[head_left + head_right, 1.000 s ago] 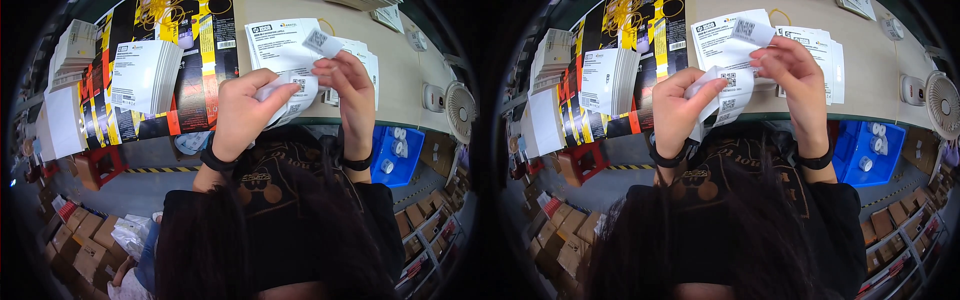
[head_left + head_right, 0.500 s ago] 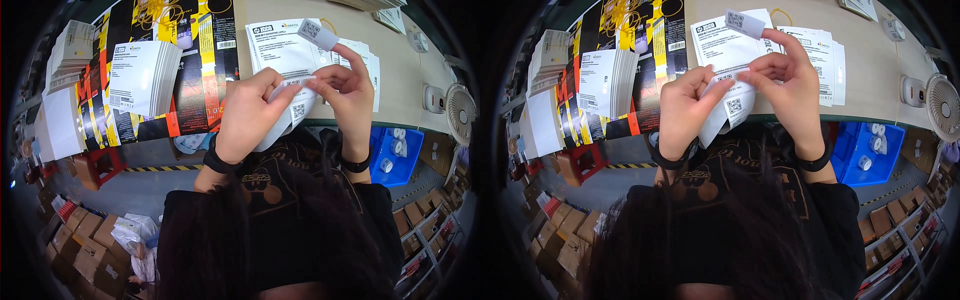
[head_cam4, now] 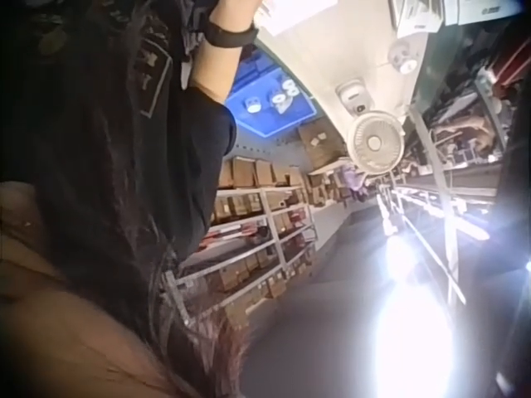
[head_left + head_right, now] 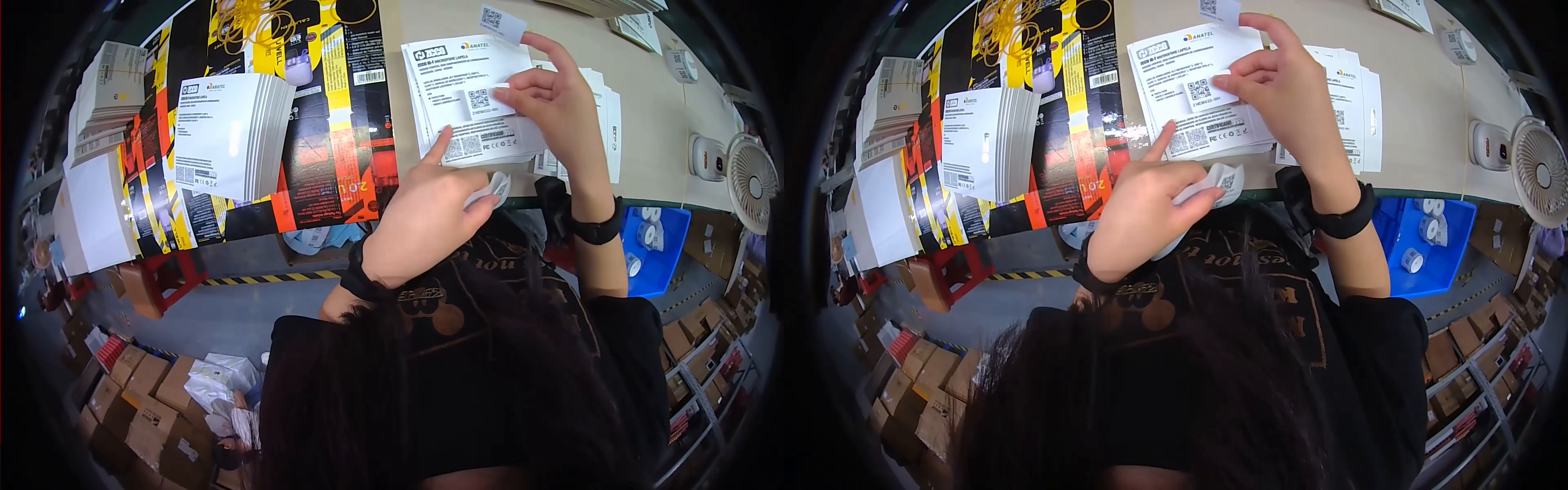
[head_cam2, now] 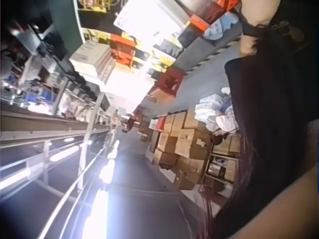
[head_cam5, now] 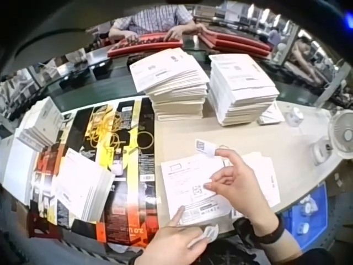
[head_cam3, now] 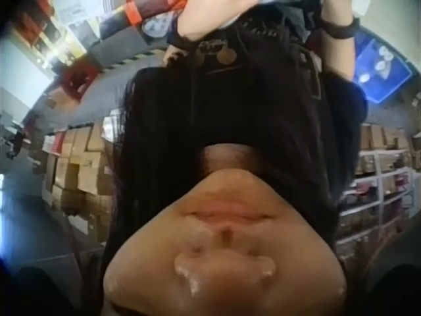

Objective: Organizing printed labels into stacks, securing them with rubber bands, and applying small QR code stickers to product documents.

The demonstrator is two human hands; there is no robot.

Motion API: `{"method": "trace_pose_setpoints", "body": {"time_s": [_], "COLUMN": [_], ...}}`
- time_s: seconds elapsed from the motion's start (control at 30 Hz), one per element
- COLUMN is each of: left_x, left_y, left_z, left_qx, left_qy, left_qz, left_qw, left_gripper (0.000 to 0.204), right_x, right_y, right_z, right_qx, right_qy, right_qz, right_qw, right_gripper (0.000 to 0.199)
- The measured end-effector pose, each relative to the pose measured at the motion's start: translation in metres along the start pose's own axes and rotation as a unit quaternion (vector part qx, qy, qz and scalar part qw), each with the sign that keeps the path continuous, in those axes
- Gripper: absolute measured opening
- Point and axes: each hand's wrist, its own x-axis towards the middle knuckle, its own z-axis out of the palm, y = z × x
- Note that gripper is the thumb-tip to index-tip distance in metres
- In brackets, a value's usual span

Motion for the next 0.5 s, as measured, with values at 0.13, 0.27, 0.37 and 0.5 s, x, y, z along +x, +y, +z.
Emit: {"method": "trace_pose_setpoints", "body": {"time_s": [0.13,0.27,0.37,0.5], "left_x": [0.0,0.0,0.0,0.001], "left_y": [-0.004,-0.005,-0.006,-0.007], "left_z": [0.004,0.005,0.004,0.004], "left_qx": [0.031,0.035,0.033,0.044], "left_qy": [-0.057,-0.06,-0.057,-0.069], "left_qz": [-0.015,-0.018,-0.011,-0.012], "left_qw": [0.998,0.997,0.998,0.997], "left_gripper": [0.014,0.015,0.015,0.015], "right_x": [-0.001,-0.001,-0.001,-0.002], "right_y": [0.002,0.002,0.002,0.004], "right_z": [0.007,0.009,0.011,0.016], "right_qx": [-0.029,-0.052,-0.065,-0.148], "right_qy": [0.006,0.01,0.013,0.01], "right_qz": [0.0,-0.01,-0.021,-0.028], "right_qw": [1.0,0.999,0.998,0.989], "right_gripper": [0.056,0.056,0.055,0.059]}}
